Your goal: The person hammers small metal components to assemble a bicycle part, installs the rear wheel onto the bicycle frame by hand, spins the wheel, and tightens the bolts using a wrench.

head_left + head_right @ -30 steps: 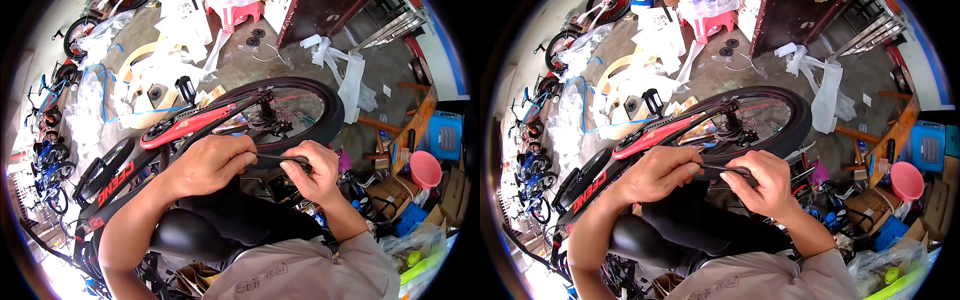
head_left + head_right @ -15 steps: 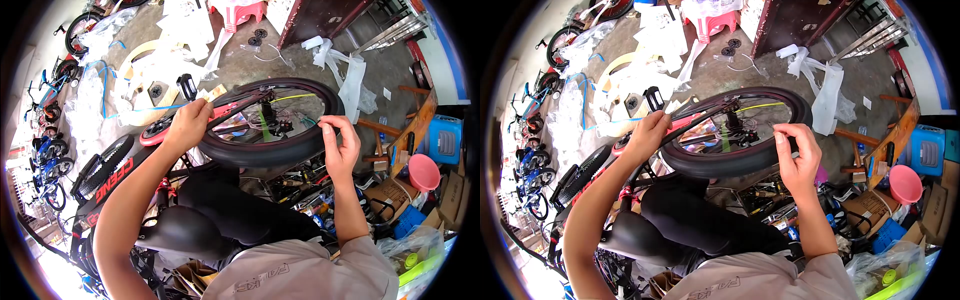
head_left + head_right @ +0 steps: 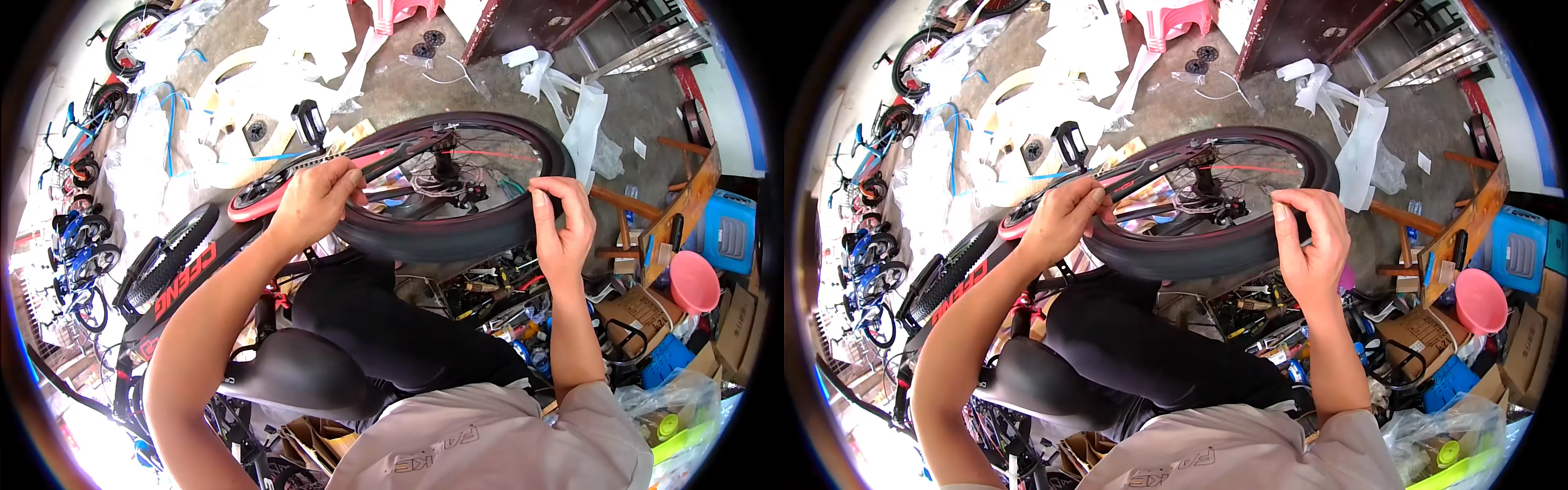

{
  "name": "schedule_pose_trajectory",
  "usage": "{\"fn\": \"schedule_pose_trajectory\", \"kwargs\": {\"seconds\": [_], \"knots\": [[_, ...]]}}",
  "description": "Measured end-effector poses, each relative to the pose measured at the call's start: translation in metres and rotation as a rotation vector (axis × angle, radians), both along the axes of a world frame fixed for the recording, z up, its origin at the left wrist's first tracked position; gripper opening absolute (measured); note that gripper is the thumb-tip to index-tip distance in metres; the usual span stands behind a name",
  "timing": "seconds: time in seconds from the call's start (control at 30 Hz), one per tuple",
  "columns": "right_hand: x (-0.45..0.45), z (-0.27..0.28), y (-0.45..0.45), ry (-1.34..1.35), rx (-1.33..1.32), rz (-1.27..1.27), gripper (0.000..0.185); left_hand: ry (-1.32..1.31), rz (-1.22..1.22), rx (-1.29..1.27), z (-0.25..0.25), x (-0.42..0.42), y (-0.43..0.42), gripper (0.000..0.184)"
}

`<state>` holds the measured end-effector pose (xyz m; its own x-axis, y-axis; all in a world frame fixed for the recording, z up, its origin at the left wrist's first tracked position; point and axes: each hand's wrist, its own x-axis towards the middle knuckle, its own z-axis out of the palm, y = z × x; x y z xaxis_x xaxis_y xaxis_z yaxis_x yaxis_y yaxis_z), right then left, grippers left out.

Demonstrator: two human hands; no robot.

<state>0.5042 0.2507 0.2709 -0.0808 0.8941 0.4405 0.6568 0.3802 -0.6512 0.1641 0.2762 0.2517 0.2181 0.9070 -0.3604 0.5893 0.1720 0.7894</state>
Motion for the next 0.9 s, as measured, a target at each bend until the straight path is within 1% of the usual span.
{"fn": "schedule_pose_trajectory", "kwargs": {"seconds": [0.07,0.13,0.17,0.23,0.37,0.67,0.73,0.77,0.83,0.87,0.9], "knots": [[0.001,-0.002,0.002,-0.019,0.013,-0.005,0.006,0.015,0.026,-0.031,0.001,0.0,0.003,0.03],[0.0,-0.001,0.003,-0.014,0.007,-0.006,0.006,0.094,-0.114,0.097,-0.003,0.001,0.006,0.03],[0.0,-0.001,0.003,-0.011,0.0,-0.011,0.006,0.092,-0.115,0.096,-0.001,0.001,0.007,0.03],[0.001,-0.001,0.003,-0.012,0.003,-0.009,0.006,0.189,-0.172,0.017,0.007,0.004,0.007,0.03],[0.002,-0.005,0.005,-0.015,0.008,-0.002,0.006,0.179,-0.187,0.004,0.005,0.001,0.006,0.029],[-0.002,-0.007,0.007,-0.004,-0.012,0.002,0.007,0.151,-0.169,0.069,0.005,0.004,0.004,0.028],[-0.002,-0.007,0.006,-0.007,-0.02,-0.003,0.007,0.285,-0.198,0.101,0.007,0.004,0.002,0.026],[-0.002,-0.007,0.006,-0.012,-0.029,-0.008,0.007,0.283,-0.198,0.101,0.009,0.004,0.0,0.026],[0.0,-0.008,0.007,-0.018,-0.022,-0.004,0.007,0.431,-0.247,0.232,0.016,0.002,-0.009,0.025],[0.0,-0.009,0.006,-0.019,-0.014,0.0,0.007,0.428,-0.251,0.227,0.021,0.001,-0.012,0.025],[0.0,-0.01,0.006,-0.018,-0.017,0.0,0.007,0.4,-0.271,0.121,0.029,0.0,-0.016,0.024]]}}
